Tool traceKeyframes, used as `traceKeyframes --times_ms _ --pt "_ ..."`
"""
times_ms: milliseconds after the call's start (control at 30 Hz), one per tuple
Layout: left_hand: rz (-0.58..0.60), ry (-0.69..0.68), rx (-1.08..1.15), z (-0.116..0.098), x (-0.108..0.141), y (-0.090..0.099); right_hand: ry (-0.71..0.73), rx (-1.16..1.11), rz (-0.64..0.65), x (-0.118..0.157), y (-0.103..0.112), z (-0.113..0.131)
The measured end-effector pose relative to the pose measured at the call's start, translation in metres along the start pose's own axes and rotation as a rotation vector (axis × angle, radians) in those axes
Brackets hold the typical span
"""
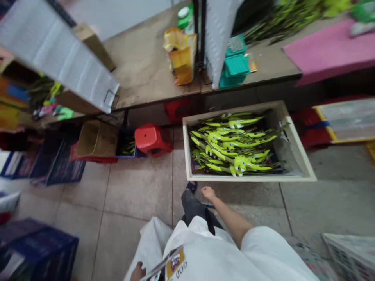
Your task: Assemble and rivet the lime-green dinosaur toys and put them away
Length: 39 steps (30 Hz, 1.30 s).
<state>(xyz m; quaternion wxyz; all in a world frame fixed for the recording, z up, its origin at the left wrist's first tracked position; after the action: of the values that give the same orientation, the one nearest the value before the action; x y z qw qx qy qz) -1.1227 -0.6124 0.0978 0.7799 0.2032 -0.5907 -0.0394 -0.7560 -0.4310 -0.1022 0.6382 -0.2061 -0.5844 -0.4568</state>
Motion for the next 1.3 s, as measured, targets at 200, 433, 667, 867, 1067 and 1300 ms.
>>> traceKeyframes --times_ms 200,433,667,867,1067,1300 --pt "-0.177 -0.193 -0.453 -0.078 -0.198 0.183 0.006 -0.100 -0.151 -0.051 -0.029 0.066" --pt "-0.503 -0.772 -0.836 -0.321 -0.320 0.296 -0.027 -0.170 -0.403 -0.132 -0.058 0.126" --pt "-0.632 -1.099 -1.164 -0.472 -0.357 0.295 -0.218 -0.299 -0.578 -0.164 -0.071 0.101" --pt "-0.655 -1.130 -1.340 -0.458 -0.365 0.244 -0.265 -0.292 -0.619 -0.145 -0.098 0.063" --pt "-0.560 -1.106 -1.412 -0.357 -0.361 0.162 -0.285 -0.224 -0.542 -0.089 -0.182 0.009" --pt "-0.376 -1.037 -1.425 -0.205 -0.342 0.084 -0.278 -0.160 -0.464 -0.007 -0.313 -0.013"
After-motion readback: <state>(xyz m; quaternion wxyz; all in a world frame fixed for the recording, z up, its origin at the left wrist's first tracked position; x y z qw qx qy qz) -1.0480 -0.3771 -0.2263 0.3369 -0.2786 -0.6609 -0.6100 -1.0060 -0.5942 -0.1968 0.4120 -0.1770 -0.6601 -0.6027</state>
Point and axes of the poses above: each hand's wrist, its own x-axis away from the middle knuckle, its own y-axis out of the back of the hand, z = x × y, the point moved 7 cm from there along -x, towards the middle knuckle, and after that the axes turned 2 degrees about -x, right-handed, at the moved point
